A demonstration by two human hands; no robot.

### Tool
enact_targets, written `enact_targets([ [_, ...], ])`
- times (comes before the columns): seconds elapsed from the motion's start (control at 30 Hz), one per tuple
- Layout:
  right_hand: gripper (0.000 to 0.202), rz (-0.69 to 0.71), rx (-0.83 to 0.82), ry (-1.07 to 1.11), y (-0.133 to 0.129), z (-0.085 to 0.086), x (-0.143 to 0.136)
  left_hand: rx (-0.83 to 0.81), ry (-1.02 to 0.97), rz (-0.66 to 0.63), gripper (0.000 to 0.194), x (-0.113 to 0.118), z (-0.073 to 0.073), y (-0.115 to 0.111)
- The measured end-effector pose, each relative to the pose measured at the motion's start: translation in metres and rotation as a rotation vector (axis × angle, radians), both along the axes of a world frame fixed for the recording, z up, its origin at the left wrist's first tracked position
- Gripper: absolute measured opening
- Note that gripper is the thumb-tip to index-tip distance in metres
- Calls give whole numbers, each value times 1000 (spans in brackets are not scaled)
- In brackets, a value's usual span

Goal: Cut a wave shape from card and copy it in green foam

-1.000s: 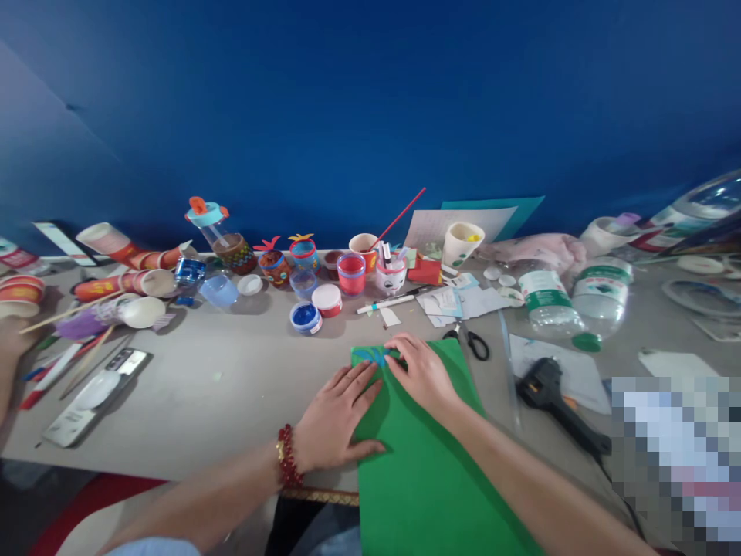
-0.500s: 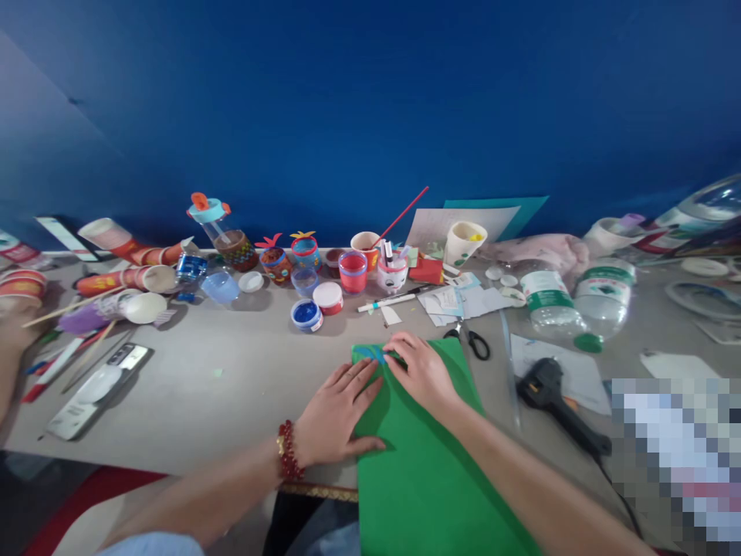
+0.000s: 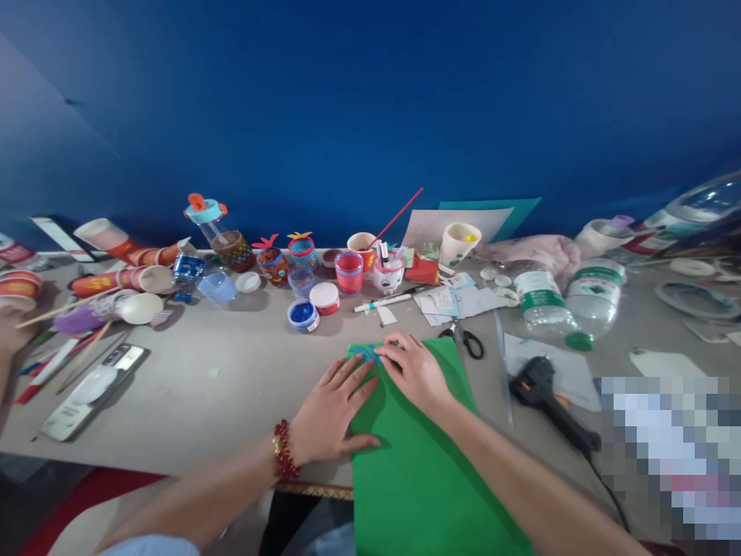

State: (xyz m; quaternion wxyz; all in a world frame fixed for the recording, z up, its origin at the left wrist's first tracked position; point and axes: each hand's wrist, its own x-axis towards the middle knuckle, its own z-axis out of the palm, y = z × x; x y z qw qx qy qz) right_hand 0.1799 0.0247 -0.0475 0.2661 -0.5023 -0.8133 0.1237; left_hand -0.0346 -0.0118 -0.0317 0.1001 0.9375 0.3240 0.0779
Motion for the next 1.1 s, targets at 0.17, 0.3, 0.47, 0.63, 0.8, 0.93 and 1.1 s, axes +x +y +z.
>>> enact_targets([
  [0.17, 22, 2, 2, 31, 1, -1, 0, -13, 19, -5, 85, 0, 0, 0],
  [0.3, 21, -2, 1, 44, 1, -1, 0, -7, 22, -8, 86, 0, -1, 0],
  [0.47, 20, -2, -10, 63, 1, -1, 1, -8, 15, 3, 86, 0, 0, 0],
  [0.63, 31, -63, -20, 88, 1, -2, 0, -13, 24, -5, 88, 0, 1, 0],
  [0.8, 24, -34, 2, 81, 0, -1, -1, -16, 5, -10, 90, 0, 0, 0],
  [0.93, 19, -2, -4, 51, 0, -1, 0, -5, -14, -27, 92, 1, 0, -1],
  [1.1, 19, -5, 0, 46, 0, 0, 0, 10, -19, -42, 93, 0, 1, 2],
])
